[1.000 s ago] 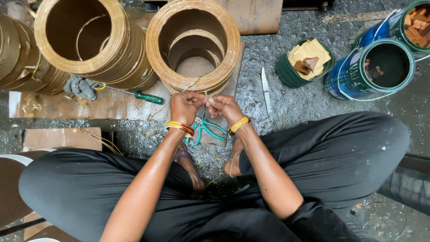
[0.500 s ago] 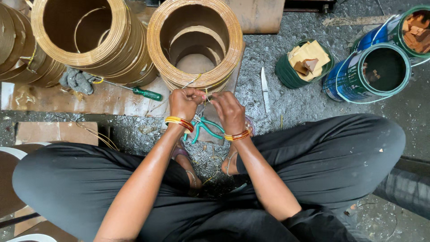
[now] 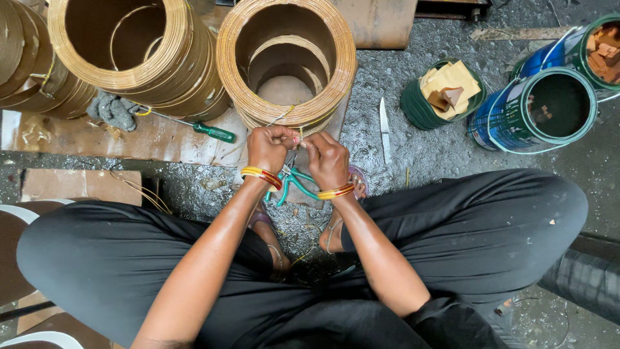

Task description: The person sits on the floor and winds copper wire around a cylindrical former to create a coil. They use pliers to cut and secure the wire, then use a knife to trim excess wire and adjust the coil's position.

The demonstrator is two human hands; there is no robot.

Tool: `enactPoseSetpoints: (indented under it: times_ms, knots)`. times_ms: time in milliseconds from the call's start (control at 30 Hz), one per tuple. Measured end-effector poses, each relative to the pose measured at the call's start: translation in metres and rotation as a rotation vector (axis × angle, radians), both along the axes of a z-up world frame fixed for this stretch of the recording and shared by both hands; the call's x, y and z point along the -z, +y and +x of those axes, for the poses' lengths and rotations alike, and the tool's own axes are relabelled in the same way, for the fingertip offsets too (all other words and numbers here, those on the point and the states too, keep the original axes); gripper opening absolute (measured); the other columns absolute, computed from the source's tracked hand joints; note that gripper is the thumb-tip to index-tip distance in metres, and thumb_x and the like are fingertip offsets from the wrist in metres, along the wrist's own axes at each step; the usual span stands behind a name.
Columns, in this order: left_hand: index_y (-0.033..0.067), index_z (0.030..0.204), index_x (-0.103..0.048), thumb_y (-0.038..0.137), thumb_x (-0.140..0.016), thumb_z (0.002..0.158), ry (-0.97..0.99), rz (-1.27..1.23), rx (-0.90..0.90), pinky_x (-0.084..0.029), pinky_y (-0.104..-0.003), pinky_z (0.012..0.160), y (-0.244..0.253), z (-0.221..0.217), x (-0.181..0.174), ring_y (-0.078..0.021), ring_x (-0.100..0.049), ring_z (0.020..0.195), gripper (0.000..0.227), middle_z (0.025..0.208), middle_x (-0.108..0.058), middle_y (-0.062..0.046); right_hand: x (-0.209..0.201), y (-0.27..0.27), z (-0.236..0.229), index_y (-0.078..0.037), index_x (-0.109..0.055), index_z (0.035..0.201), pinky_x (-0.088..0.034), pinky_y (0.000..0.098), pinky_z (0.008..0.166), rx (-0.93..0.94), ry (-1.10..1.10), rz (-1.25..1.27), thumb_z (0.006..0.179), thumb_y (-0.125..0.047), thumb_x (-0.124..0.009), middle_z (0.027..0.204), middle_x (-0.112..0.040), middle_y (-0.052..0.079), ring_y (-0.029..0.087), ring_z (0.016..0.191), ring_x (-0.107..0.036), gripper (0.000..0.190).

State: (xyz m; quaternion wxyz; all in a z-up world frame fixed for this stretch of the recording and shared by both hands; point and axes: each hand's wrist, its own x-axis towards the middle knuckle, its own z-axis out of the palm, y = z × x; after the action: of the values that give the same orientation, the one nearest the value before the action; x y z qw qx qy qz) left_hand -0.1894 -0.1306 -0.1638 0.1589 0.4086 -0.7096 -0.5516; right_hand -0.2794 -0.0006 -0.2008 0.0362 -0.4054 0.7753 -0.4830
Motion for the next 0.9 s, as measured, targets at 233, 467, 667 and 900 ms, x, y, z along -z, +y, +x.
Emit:
enactPoseSetpoints:
  times_ms: [233, 467, 667, 900]
  knots:
    - [0.0022, 0.09, -0.081, 0.004, -0.08, 0.08, 0.006, 0.032, 0.002, -0.053, -0.024, 0.06, -0.003, 0.001, -0.001, -0.0053, -0.066, 0.064, 0.01, 0.074, -0.077, -0.005, 0.051, -0.008, -0.025, 0.002, -0.073, 0.096, -0.039, 0.0236, 0.051, -0.177, -1.384, -0.185, 0.098, -0.012, -0.071, 0.079, -0.066, 0.006, 0.009, 0.059, -0.055, 0.014]
    - [0.0024, 0.088, -0.081, 0.006, -0.082, 0.079, -0.001, -0.039, -0.027, -0.055, -0.026, 0.063, -0.002, 0.0, 0.004, -0.01, -0.069, 0.064, 0.01, 0.075, -0.078, -0.008, -0.004, 0.012, -0.007, 0.0, -0.066, 0.117, -0.053, 0.0294, 0.057, 0.074, -0.151, 0.056, 0.088, -0.017, -0.077, 0.088, -0.069, 0.008, 0.015, 0.065, -0.067, 0.035]
    - [0.0024, 0.087, -0.081, 0.005, -0.08, 0.079, 0.011, -0.045, -0.014, -0.056, -0.027, 0.063, -0.001, -0.002, 0.011, -0.0102, -0.071, 0.065, 0.008, 0.075, -0.078, -0.008, -0.043, 0.009, -0.002, -0.006, -0.064, 0.096, -0.055, 0.0387, 0.065, -0.095, 0.412, 0.027, 0.09, -0.017, -0.079, 0.09, -0.063, 0.009, 0.028, 0.078, -0.068, 0.02]
    - [0.0032, 0.087, -0.081, 0.006, -0.08, 0.081, -0.016, -0.024, -0.019, -0.054, -0.029, 0.061, 0.0, -0.002, 0.007, -0.0119, -0.069, 0.062, 0.007, 0.072, -0.077, -0.009, -0.013, 0.003, -0.003, -0.004, -0.061, 0.091, -0.051, 0.0376, 0.065, -0.079, 0.308, 0.039, 0.095, -0.009, -0.072, 0.084, -0.061, 0.009, 0.027, 0.077, -0.066, 0.013]
